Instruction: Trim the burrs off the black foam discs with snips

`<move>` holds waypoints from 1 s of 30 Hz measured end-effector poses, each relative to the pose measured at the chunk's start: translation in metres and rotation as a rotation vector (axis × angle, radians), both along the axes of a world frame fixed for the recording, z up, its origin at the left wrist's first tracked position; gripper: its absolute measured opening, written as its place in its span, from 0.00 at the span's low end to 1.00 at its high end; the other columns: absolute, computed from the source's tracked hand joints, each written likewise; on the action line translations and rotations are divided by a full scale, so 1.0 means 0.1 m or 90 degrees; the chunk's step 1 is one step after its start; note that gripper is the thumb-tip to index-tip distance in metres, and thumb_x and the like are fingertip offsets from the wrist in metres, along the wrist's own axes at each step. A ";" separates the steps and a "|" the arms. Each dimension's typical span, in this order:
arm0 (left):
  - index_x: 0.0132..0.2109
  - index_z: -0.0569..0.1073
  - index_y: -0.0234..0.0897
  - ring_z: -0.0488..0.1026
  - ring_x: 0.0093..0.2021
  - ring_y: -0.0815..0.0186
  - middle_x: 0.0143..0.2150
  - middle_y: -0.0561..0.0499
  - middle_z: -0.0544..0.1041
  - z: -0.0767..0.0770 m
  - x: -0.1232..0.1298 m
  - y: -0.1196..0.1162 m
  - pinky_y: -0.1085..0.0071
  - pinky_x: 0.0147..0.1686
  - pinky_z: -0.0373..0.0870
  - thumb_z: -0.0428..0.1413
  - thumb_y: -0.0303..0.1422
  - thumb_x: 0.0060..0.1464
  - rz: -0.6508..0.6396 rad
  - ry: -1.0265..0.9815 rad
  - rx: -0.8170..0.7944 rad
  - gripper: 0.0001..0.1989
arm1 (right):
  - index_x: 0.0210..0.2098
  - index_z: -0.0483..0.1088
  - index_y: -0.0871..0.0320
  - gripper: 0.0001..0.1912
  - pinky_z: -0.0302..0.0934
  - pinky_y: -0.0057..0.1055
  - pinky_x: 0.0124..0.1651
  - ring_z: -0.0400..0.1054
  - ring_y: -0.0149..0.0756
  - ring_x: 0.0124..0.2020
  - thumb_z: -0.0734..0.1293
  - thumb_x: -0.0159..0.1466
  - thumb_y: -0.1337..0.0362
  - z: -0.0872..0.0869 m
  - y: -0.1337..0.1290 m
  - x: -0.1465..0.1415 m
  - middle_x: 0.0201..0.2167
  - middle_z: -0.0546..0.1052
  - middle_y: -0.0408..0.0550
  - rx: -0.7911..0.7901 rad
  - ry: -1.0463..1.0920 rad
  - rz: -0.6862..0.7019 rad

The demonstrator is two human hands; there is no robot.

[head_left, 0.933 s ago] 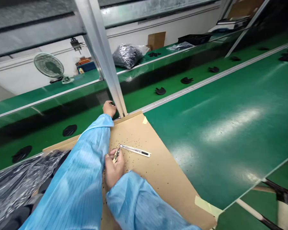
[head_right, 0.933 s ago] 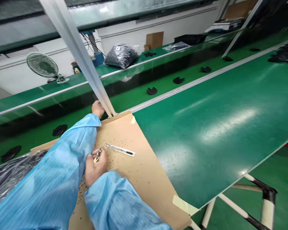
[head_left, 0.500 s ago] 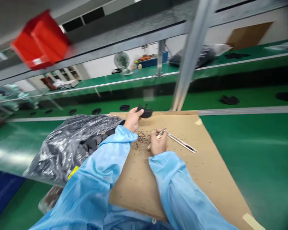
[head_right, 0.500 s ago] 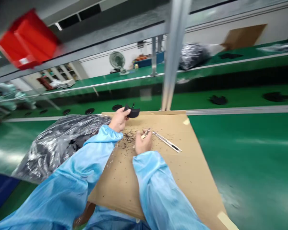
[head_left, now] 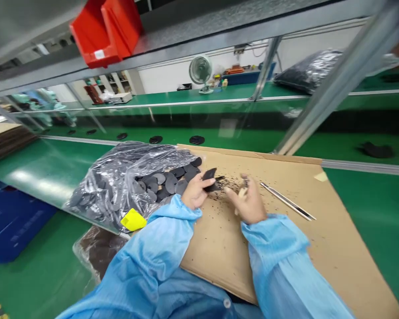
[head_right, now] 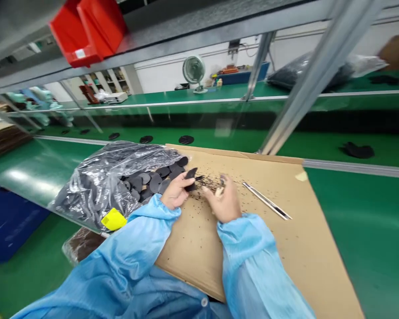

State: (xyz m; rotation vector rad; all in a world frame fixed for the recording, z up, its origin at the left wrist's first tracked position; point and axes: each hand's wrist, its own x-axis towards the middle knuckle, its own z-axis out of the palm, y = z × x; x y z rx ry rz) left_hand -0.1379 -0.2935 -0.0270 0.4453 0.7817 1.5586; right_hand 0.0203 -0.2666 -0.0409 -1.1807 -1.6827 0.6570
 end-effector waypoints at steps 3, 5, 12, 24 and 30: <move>0.39 0.73 0.31 0.72 0.32 0.71 0.33 0.51 0.76 -0.01 -0.03 0.02 0.76 0.34 0.69 0.63 0.22 0.40 0.010 -0.031 -0.038 0.15 | 0.54 0.65 0.62 0.30 0.60 0.42 0.51 0.67 0.47 0.48 0.65 0.58 0.50 0.03 -0.07 0.00 0.49 0.72 0.58 0.073 -0.125 0.094; 0.38 0.72 0.32 0.70 0.26 0.72 0.30 0.53 0.73 -0.02 -0.04 0.03 0.77 0.26 0.66 0.63 0.23 0.42 0.004 -0.024 -0.056 0.13 | 0.55 0.65 0.61 0.27 0.62 0.41 0.51 0.68 0.47 0.48 0.63 0.61 0.54 0.06 -0.11 0.00 0.48 0.74 0.57 0.082 -0.204 0.101; 0.39 0.69 0.34 0.66 0.21 0.74 0.29 0.54 0.70 0.01 -0.06 -0.01 0.76 0.20 0.62 0.59 0.23 0.47 -0.007 -0.031 -0.072 0.11 | 0.55 0.67 0.57 0.24 0.64 0.36 0.46 0.72 0.44 0.42 0.64 0.60 0.58 0.14 -0.17 0.04 0.43 0.78 0.51 0.079 -0.337 0.093; 0.40 0.69 0.34 0.64 0.21 0.75 0.30 0.53 0.70 0.02 -0.06 -0.03 0.78 0.19 0.60 0.59 0.23 0.47 -0.035 -0.024 -0.062 0.11 | 0.54 0.67 0.55 0.22 0.63 0.32 0.47 0.71 0.41 0.45 0.64 0.61 0.59 0.15 -0.18 0.04 0.45 0.77 0.48 0.085 -0.361 0.113; 0.41 0.69 0.34 0.64 0.21 0.75 0.30 0.53 0.69 0.02 -0.06 -0.04 0.78 0.20 0.60 0.58 0.23 0.47 -0.032 -0.029 -0.057 0.12 | 0.53 0.68 0.51 0.22 0.62 0.30 0.43 0.71 0.40 0.42 0.62 0.59 0.66 0.20 -0.19 0.05 0.42 0.78 0.46 0.057 -0.420 0.094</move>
